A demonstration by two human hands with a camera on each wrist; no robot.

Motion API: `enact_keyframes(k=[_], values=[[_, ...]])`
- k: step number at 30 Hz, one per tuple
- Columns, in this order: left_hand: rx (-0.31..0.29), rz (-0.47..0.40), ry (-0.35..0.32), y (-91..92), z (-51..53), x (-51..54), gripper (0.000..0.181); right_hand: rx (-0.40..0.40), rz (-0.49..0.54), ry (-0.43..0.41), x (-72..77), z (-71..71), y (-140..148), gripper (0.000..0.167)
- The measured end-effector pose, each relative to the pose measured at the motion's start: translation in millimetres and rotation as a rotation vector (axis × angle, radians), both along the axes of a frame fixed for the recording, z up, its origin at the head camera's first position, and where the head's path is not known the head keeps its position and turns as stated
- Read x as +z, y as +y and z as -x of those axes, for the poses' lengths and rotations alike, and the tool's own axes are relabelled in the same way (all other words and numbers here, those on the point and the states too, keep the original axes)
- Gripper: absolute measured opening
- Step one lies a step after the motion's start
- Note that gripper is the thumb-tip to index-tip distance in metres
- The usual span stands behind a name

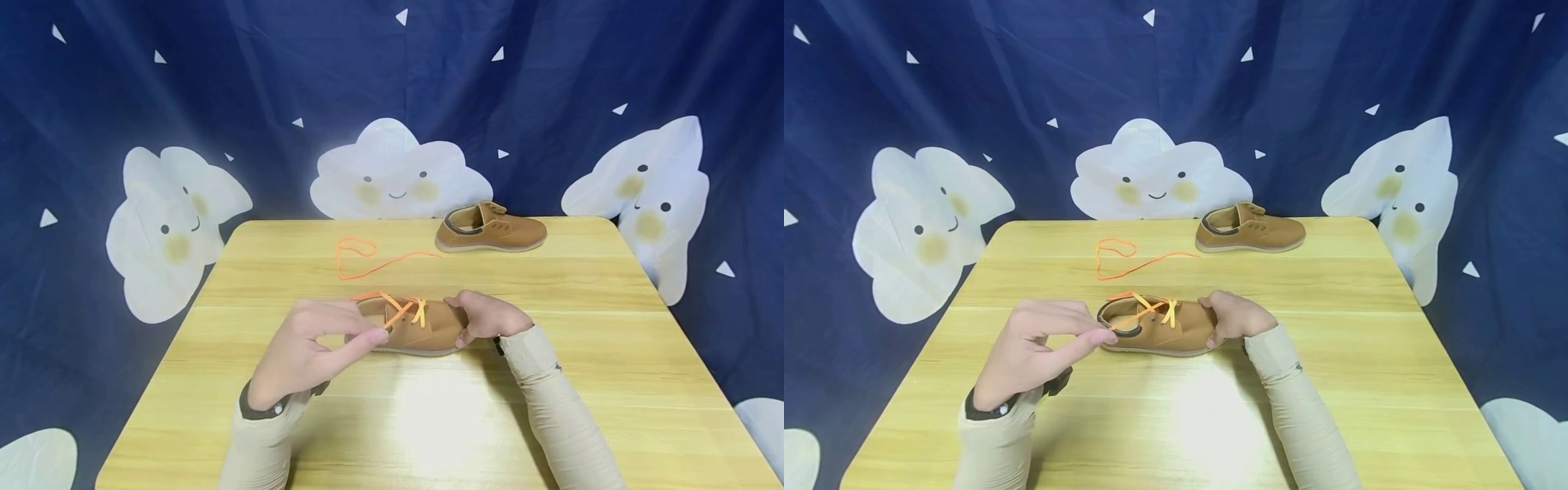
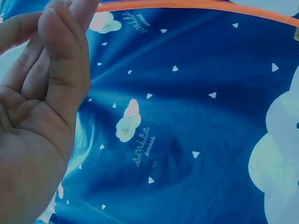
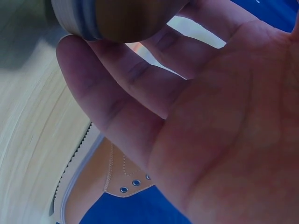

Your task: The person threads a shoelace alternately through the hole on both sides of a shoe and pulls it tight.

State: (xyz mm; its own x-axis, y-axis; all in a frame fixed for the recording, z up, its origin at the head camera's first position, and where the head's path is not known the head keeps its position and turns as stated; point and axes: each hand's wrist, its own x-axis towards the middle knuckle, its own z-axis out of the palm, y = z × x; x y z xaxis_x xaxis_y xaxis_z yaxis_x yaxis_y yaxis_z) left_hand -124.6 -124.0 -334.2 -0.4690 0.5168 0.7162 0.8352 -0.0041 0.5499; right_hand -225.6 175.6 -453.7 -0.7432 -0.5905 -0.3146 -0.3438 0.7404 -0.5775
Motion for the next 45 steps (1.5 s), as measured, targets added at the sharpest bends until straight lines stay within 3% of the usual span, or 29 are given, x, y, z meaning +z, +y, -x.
enact_keyframes(k=[2,4,5,8,11,14,18,22,25,30,39,45], values=[[-0.010,-0.050,-0.002,-3.2,-2.4,1.8,0.018,0.000,-0.003,0.007,0.4,0.2,-1,0.083],[0.045,-0.064,0.008,-6.3,-3.3,2.3,0.019,-0.002,0.001,0.004,0.2,0.7,-1,0.081],[0.104,-0.049,0.007,-7.9,-3.1,2.4,0.018,-0.002,0.003,0.002,0.2,1.0,-1,0.080],[0.323,0.095,-0.029,-10.8,2.7,0.2,0.017,-0.002,0.013,0.000,0.3,1.5,0,0.078],[0.454,0.325,-0.138,-6.0,16.0,-7.3,0.018,-0.011,0.022,-0.012,-0.2,1.4,0,0.079],[0.503,0.510,-0.201,8.2,33.5,-25.0,0.027,-0.008,0.030,-0.016,-0.8,0.8,-1,0.079],[0.553,0.717,-0.181,35.6,49.6,-55.6,0.049,0.008,0.040,-0.014,-0.8,0.2,0,0.077],[0.586,0.885,-0.195,60.9,50.2,-80.9,0.059,0.020,0.046,-0.007,-0.9,0.9,1,0.076],[0.611,0.940,-0.208,72.3,48.1,-93.4,0.055,0.028,0.056,-0.002,-1.2,1.9,2,0.074],[0.570,0.910,-0.275,71.6,51.6,-96.3,0.053,0.036,0.056,0.006,-2.5,3.0,2,0.078],[0.400,0.746,-0.485,42.6,57.6,-71.7,0.035,0.018,-0.024,0.045,-2.0,0.2,4,0.092],[0.346,0.727,-0.551,38.2,58.6,-67.4,0.020,0.004,-0.037,0.059,-1.6,-1.4,4,0.090]])
